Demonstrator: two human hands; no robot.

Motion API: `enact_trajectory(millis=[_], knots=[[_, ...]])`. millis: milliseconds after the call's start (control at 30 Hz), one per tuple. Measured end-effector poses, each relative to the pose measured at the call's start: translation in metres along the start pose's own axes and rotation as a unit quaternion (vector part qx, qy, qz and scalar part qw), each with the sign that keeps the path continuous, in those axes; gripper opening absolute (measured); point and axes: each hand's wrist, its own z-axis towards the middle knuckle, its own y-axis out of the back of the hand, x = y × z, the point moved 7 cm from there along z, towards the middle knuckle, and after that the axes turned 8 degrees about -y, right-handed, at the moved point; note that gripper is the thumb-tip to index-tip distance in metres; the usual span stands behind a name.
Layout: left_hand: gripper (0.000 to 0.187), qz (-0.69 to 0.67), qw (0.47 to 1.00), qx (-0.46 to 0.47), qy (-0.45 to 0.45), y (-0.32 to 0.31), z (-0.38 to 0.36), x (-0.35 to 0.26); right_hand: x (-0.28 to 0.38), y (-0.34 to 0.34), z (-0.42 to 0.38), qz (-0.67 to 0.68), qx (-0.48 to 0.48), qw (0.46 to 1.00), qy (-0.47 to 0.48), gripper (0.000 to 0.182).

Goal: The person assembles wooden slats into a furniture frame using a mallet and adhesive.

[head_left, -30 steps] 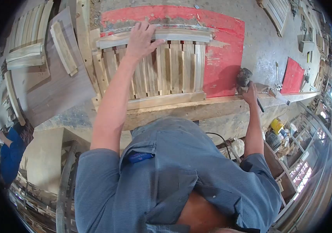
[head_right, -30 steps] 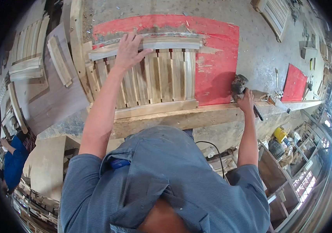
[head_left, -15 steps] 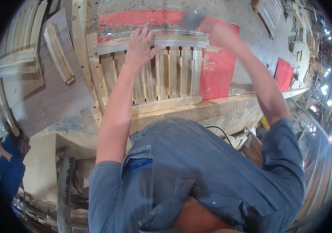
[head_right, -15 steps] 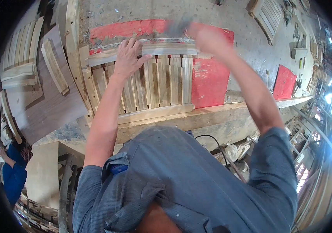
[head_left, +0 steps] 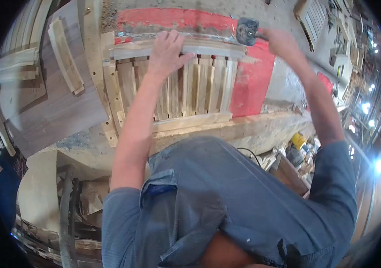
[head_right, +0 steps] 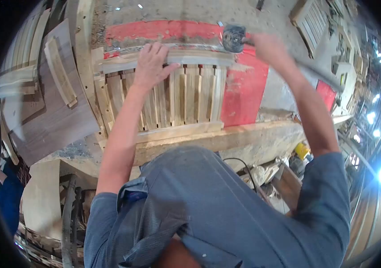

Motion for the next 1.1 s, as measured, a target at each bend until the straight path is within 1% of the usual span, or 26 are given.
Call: enact_trajectory(millis=[33, 100, 133, 167, 200, 267, 300, 333, 367, 433, 500, 533, 600, 633, 700, 733, 800, 867, 900, 933, 967, 1000, 1033, 1067, 1100], knots=[[0.055, -0.015, 1.0, -0.005, -0.012, 0.003, -0.002, -0.006, -0.026, 0.011, -0.009, -0.077, 0.037, 0.996, -0.037, 0.02], [0.055, -0.019, 0.999, -0.021, -0.023, 0.013, 0.005, 0.005, -0.055, 0.059, 0.003, -0.076, -0.082, 0.993, -0.043, 0.023], [0.055, -0.003, 1.0, -0.009, -0.001, 0.015, -0.002, 0.015, -0.089, 0.072, 0.021, 0.032, -0.076, 0.995, -0.05, 0.024], [0.054, 0.012, 1.0, 0.004, 0.022, 0.014, -0.009, 0.022, -0.092, 0.101, 0.021, 0.149, -0.105, 0.981, -0.066, 0.022], [0.054, 0.02, 1.0, -0.017, 0.009, 0.013, -0.01, 0.023, -0.094, 0.13, 0.02, 0.265, -0.137, 0.952, -0.071, 0.021], [0.053, 0.024, 1.0, -0.015, 0.01, 0.013, -0.009, 0.021, -0.073, 0.155, 0.011, 0.384, -0.202, 0.898, -0.079, 0.02], [0.053, 0.029, 0.999, -0.015, 0.013, 0.014, -0.01, 0.021, -0.08, 0.12, 0.038, 0.344, -0.092, 0.928, -0.106, 0.018], [0.053, 0.027, 0.999, -0.013, 0.017, 0.014, -0.012, 0.02, -0.087, 0.075, 0.056, 0.299, 0.023, 0.945, -0.131, 0.017], [0.052, 0.03, 0.999, -0.019, 0.011, 0.015, -0.011, 0.019, -0.053, 0.029, 0.03, 0.22, 0.041, 0.969, -0.108, 0.018], [0.052, 0.029, 0.999, -0.026, 0.004, 0.013, -0.012, 0.018, 0.015, -0.063, -0.023, 0.06, 0.066, 0.995, -0.05, 0.029], [0.062, 0.0, 0.999, -0.024, 0.026, 0.012, -0.01, 0.024, 0.011, -0.061, -0.025, 0.02, 0.112, 0.992, -0.063, 0.033], [0.062, 0.002, 1.0, -0.025, 0.019, 0.012, -0.008, 0.019, 0.01, -0.057, -0.027, 0.023, 0.107, 0.992, -0.068, 0.033], [0.075, 0.058, 0.995, 0.032, 0.08, 0.009, 0.001, 0.004, 0.018, -0.05, -0.029, -0.002, 0.098, 0.994, -0.04, 0.035], [0.075, 0.058, 0.995, 0.032, 0.074, -0.004, 0.012, -0.013, 0.02, -0.047, -0.029, 0.0, 0.096, 0.994, -0.046, 0.035], [0.084, 0.04, 0.999, -0.008, 0.009, -0.039, 0.027, -0.063, 0.025, -0.047, -0.032, 0.001, 0.106, 0.993, -0.046, 0.039], [0.084, 0.037, 0.999, -0.005, 0.008, -0.046, 0.031, -0.076, 0.019, -0.053, -0.034, 0.002, 0.109, 0.993, -0.049, 0.039], [0.079, 0.044, 0.992, 0.054, 0.104, -0.059, 0.04, -0.074, 0.011, -0.059, -0.021, 0.095, 0.12, 0.988, 0.026, 0.05], [0.078, 0.034, 0.991, 0.058, 0.112, -0.059, 0.039, -0.079, -0.008, -0.033, -0.013, 0.134, 0.061, 0.986, 0.077, 0.056], [0.077, 0.034, 0.991, 0.057, 0.118, -0.056, 0.039, -0.076, 0.007, 0.029, -0.02, 0.031, -0.147, 0.97, 0.193, 0.039], [0.077, 0.038, 0.991, 0.059, 0.116, -0.057, 0.04, -0.074, 0.017, 0.074, -0.028, -0.019, -0.243, 0.937, 0.249, 0.031], [0.076, 0.03, 0.993, 0.041, 0.107, -0.055, 0.038, -0.075, 0.025, 0.118, -0.038, -0.071, -0.348, 0.889, 0.289, 0.025], [0.075, 0.022, 0.994, 0.02, 0.102, -0.053, 0.038, -0.075, 0.017, 0.13, -0.031, 0.022, -0.29, 0.928, 0.231, 0.026], [0.075, 0.022, 0.994, 0.021, 0.103, -0.054, 0.038, -0.073, 0.002, 0.111, -0.011, 0.105, -0.203, 0.963, 0.146, 0.028], [0.075, 0.013, 0.994, 0.022, 0.102, -0.055, 0.037, -0.072, -0.01, 0.069, 0.005, 0.156, -0.099, 0.981, 0.064, 0.029], [0.075, 0.005, 0.995, 0.023, 0.099, -0.054, 0.036, -0.072, -0.008, 0.025, 0.009, 0.156, -0.019, 0.987, 0.019, 0.031]])
